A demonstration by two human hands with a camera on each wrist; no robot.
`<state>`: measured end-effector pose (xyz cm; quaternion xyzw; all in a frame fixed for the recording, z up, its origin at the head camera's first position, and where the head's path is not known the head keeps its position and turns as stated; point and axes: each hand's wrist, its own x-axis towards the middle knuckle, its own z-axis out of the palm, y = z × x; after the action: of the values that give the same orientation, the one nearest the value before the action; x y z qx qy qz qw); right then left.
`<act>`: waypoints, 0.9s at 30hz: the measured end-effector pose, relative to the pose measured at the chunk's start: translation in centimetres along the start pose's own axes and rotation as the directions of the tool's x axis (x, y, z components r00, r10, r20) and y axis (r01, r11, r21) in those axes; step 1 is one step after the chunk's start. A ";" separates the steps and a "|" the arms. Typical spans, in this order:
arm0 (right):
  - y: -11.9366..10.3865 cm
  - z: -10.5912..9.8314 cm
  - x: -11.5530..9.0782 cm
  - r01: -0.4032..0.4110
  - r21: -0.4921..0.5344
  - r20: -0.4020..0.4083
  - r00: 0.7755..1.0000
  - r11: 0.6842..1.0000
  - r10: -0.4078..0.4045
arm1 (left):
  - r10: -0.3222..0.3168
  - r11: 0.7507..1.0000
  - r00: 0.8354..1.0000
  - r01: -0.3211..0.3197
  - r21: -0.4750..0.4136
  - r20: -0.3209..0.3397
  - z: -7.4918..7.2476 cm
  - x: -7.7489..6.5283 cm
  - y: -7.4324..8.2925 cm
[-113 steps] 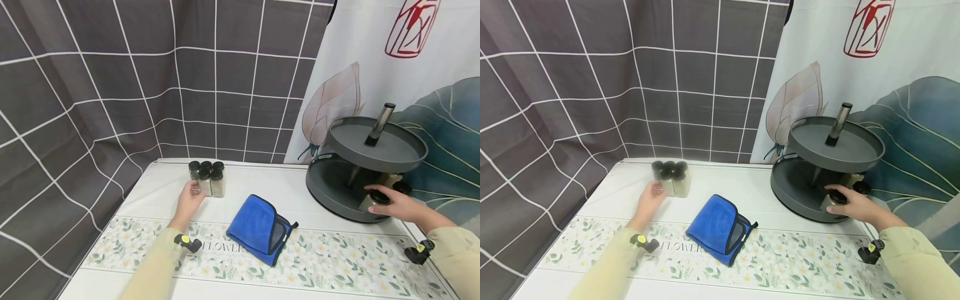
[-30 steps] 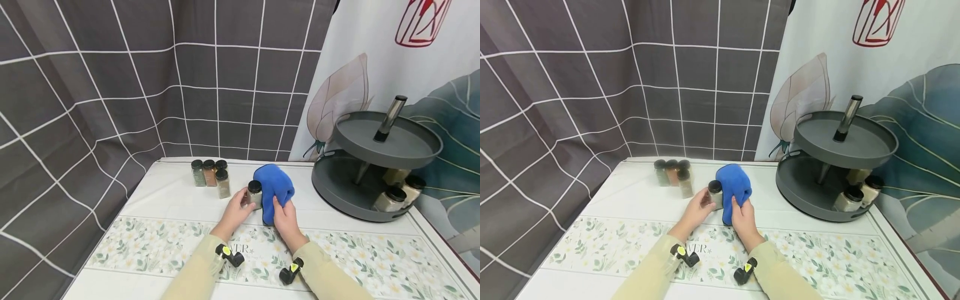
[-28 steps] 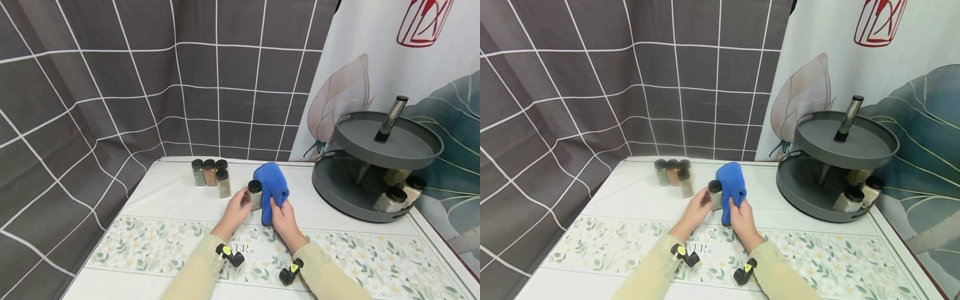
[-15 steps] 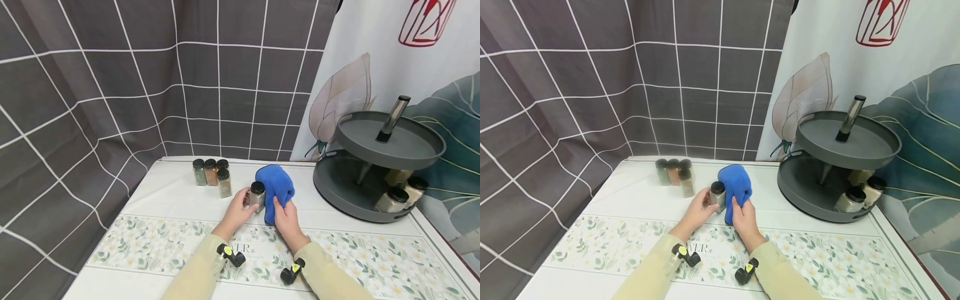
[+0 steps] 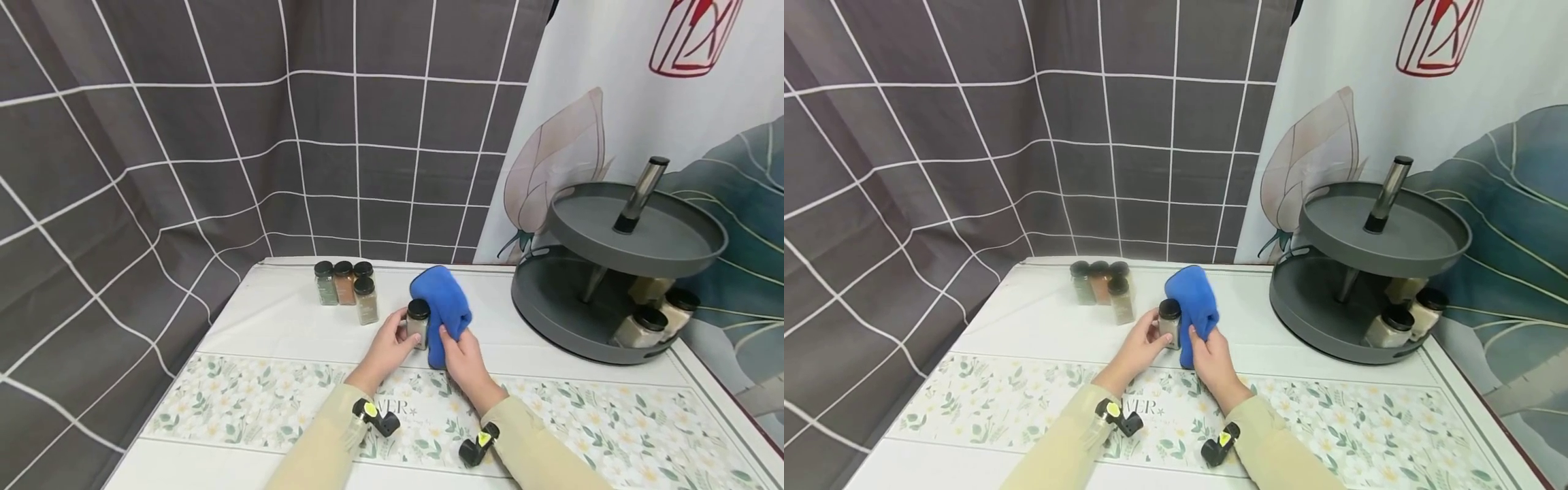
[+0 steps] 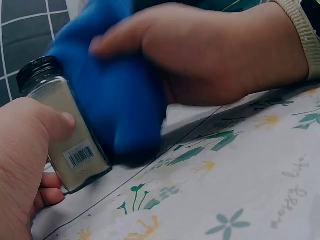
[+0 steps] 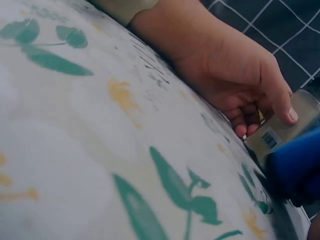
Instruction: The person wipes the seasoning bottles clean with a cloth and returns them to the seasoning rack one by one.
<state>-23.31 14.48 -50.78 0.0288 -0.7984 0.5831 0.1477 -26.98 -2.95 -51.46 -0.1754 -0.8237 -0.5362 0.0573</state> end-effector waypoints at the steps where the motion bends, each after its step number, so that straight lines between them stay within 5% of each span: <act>1: 0.0 0.0 0.0 0.002 -0.012 0.004 1.000 1.000 -0.002 | -0.008 1.000 1.000 0.008 -0.004 -0.003 0.0 0.0 0.0; 15: 0.0 0.0 0.0 0.043 -0.086 -0.049 0.998 0.995 -0.047 | -0.020 1.000 1.000 0.020 -0.021 -0.007 -0.1 0.0 0.2; 27: 0.1 0.1 0.0 0.024 -0.066 -0.014 1.000 0.998 -0.025 | -0.002 0.998 1.000 0.001 -0.058 -0.026 0.0 0.0 -0.2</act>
<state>-23.33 14.42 -50.86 0.0292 -0.8156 0.5549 0.1615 -27.07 -2.97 -51.63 -0.1694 -0.8070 -0.5623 0.0627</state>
